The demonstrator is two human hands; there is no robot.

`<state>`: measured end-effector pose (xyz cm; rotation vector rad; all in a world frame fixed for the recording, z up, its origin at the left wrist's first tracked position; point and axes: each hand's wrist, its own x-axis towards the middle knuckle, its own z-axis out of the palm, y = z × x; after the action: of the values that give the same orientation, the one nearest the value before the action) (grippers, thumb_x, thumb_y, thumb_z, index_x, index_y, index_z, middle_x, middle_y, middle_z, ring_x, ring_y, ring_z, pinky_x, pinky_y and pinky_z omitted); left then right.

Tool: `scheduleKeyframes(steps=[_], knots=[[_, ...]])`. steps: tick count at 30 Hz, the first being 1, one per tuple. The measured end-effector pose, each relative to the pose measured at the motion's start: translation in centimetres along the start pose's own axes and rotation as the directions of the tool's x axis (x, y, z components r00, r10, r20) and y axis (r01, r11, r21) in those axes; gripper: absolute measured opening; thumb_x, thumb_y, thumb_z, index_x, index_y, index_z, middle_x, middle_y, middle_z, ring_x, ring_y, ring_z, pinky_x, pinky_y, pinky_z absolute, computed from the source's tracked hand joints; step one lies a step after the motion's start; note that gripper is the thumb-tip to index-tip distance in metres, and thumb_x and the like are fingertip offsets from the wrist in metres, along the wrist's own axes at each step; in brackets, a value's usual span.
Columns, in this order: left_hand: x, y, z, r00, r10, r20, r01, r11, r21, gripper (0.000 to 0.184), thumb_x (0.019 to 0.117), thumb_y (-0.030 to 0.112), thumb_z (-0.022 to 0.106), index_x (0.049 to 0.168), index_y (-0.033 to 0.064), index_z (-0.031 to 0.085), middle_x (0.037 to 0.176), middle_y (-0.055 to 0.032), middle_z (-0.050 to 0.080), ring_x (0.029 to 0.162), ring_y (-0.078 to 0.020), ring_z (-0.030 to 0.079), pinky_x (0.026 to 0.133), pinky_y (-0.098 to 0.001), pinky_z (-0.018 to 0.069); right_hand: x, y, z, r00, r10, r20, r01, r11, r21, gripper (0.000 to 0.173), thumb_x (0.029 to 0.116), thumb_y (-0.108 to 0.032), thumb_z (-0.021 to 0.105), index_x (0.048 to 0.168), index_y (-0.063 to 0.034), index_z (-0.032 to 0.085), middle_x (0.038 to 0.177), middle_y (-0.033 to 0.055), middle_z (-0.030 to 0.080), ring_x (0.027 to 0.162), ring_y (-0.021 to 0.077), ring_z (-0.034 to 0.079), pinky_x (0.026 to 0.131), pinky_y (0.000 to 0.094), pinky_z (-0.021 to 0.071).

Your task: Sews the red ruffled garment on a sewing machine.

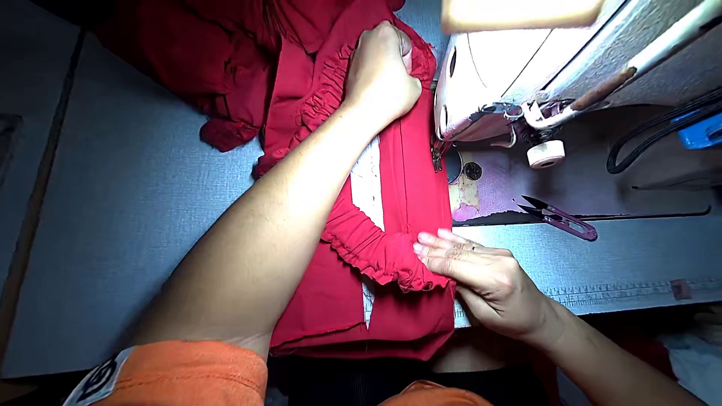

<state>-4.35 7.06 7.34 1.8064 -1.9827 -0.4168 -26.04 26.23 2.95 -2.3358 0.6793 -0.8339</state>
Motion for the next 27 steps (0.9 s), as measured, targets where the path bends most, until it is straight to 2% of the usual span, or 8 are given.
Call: scheduleKeyframes(steps=[6, 9, 11, 16, 20, 22, 24, 27], knots=[[1.3, 0.1, -0.2, 0.999, -0.041, -0.006, 0.041, 0.999, -0.025, 0.008, 0.0807, 0.012, 0.065, 0.078, 0.0082, 0.058, 0.085, -0.0069, 0.062, 0.085, -0.0213, 0.061, 0.072, -0.0456, 0.0463, 1.5, 1.2, -0.5, 0.997, 0.052, -0.057, -0.050, 0.999, 0.020, 0.032, 0.0981, -0.001, 0.048, 0.112, -0.0006, 0.077, 0.121, 0.0103, 0.076, 0.128, 0.0191, 0.065, 0.117, 0.0356, 0.0442], [1.6, 0.2, -0.6, 0.997, -0.079, 0.007, 0.079, 0.996, -0.039, 0.015, 0.0861, 0.012, 0.064, 0.097, 0.0024, 0.068, 0.103, -0.0136, 0.068, 0.101, -0.0260, 0.065, 0.086, -0.0492, 0.0492, 2.7, 1.7, -0.7, 0.996, 0.044, -0.074, -0.043, 0.999, 0.013, 0.032, 0.0954, 0.003, 0.049, 0.112, 0.0017, 0.077, 0.119, 0.0121, 0.076, 0.126, 0.0206, 0.066, 0.117, 0.0362, 0.0446], [1.9, 0.2, -0.8, 0.995, -0.098, 0.006, 0.098, 0.994, -0.049, 0.018, 0.0874, 0.011, 0.063, 0.102, 0.0013, 0.068, 0.109, -0.0164, 0.069, 0.107, -0.0283, 0.065, 0.091, -0.0510, 0.0491, 3.4, 1.9, -0.7, 0.996, 0.037, -0.083, -0.037, 0.999, 0.000, 0.033, 0.0945, 0.004, 0.049, 0.112, 0.0019, 0.077, 0.120, 0.0128, 0.075, 0.126, 0.0219, 0.066, 0.116, 0.0367, 0.0451], [2.6, -0.3, -0.4, 0.995, -0.092, -0.025, 0.091, 0.995, -0.036, 0.009, 0.0843, 0.011, 0.064, 0.091, 0.0053, 0.062, 0.099, -0.0125, 0.066, 0.099, -0.0265, 0.064, 0.082, -0.0500, 0.0485, 4.3, 2.3, -0.6, 0.993, 0.053, -0.101, -0.052, 0.999, 0.011, 0.033, 0.0951, 0.005, 0.049, 0.113, 0.0025, 0.076, 0.122, 0.0133, 0.074, 0.128, 0.0230, 0.064, 0.117, 0.0373, 0.0444], [2.1, -0.1, -0.2, 0.995, -0.101, 0.009, 0.100, 0.994, 0.033, 0.025, 0.0856, 0.021, 0.068, 0.107, 0.0075, 0.068, 0.112, -0.0137, 0.070, 0.112, -0.0307, 0.067, 0.089, -0.0560, 0.0531, 4.5, 2.6, -0.8, 0.992, 0.071, -0.105, -0.072, 0.997, -0.004, 0.034, 0.0973, 0.002, 0.048, 0.116, 0.0017, 0.075, 0.125, 0.0121, 0.073, 0.130, 0.0212, 0.063, 0.117, 0.0352, 0.0447], [0.4, 0.4, -1.0, 0.996, -0.064, 0.067, 0.059, 0.995, 0.078, 0.025, 0.0894, 0.025, 0.069, 0.105, 0.0057, 0.068, 0.108, -0.0149, 0.070, 0.108, -0.0326, 0.068, 0.086, -0.0567, 0.0531, 4.5, 2.5, -0.7, 0.991, 0.069, -0.111, -0.072, 0.997, -0.019, 0.035, 0.0968, 0.002, 0.047, 0.117, 0.0011, 0.075, 0.126, 0.0119, 0.073, 0.130, 0.0206, 0.063, 0.118, 0.0351, 0.0444], [-2.6, 0.5, -1.8, 0.998, 0.041, 0.052, -0.043, 0.998, 0.049, 0.021, 0.0901, 0.020, 0.066, 0.103, 0.0032, 0.068, 0.096, -0.0148, 0.069, 0.097, -0.0326, 0.068, 0.082, -0.0557, 0.0520, 4.5, 2.4, -0.6, 0.991, 0.070, -0.116, -0.074, 0.997, -0.029, 0.036, 0.0963, 0.003, 0.046, 0.117, 0.0006, 0.075, 0.126, 0.0113, 0.073, 0.131, 0.0203, 0.062, 0.118, 0.0351, 0.0434], [-10.2, 0.5, -2.7, 0.956, 0.249, -0.157, -0.265, 0.960, -0.087, 0.023, 0.0954, 0.018, 0.064, 0.111, 0.0027, 0.069, 0.096, -0.0101, 0.069, 0.091, -0.0201, 0.066, 0.085, -0.0396, 0.0527, 4.2, 2.3, -0.4, 0.989, 0.052, -0.138, -0.060, 0.997, -0.055, 0.036, 0.0974, 0.000, 0.047, 0.123, 0.0004, 0.073, 0.129, 0.0119, 0.071, 0.132, 0.0211, 0.061, 0.118, 0.0358, 0.0431]])
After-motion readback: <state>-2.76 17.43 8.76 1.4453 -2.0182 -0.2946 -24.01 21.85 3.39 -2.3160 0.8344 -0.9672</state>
